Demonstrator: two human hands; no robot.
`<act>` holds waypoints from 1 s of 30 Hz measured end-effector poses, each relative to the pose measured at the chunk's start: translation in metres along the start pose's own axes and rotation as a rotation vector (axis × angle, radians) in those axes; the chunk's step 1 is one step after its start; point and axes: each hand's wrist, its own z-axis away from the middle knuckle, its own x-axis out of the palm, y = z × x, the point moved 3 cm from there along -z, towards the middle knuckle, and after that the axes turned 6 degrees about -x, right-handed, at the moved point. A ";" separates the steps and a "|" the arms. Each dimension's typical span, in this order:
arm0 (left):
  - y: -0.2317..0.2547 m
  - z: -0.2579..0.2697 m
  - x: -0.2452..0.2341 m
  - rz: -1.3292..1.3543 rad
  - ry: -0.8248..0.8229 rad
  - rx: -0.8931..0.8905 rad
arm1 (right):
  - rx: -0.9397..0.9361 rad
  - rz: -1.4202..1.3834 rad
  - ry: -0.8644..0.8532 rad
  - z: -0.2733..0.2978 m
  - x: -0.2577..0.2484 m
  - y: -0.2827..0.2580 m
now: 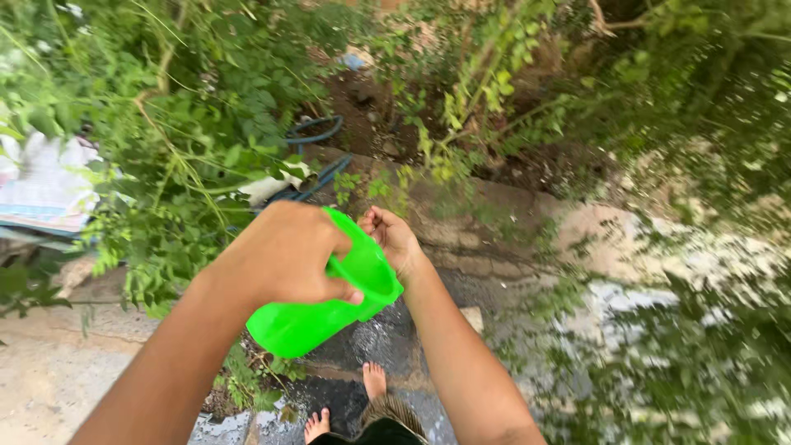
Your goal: The person fills a green plastic mug from a basin of water and pours it onto several plants in an outdoor area.
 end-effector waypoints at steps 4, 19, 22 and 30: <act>-0.023 -0.003 0.004 0.023 0.099 -0.006 | 0.129 0.015 -0.262 -0.027 0.023 -0.023; -0.030 -0.062 -0.002 0.023 0.076 -0.139 | 0.155 0.194 0.069 -0.060 0.008 -0.011; -0.030 -0.059 -0.004 0.067 0.027 -0.167 | 0.151 0.165 -0.043 -0.084 -0.001 -0.009; -0.036 -0.028 0.011 0.133 0.367 -0.037 | -0.079 0.333 -0.207 -0.100 0.024 -0.034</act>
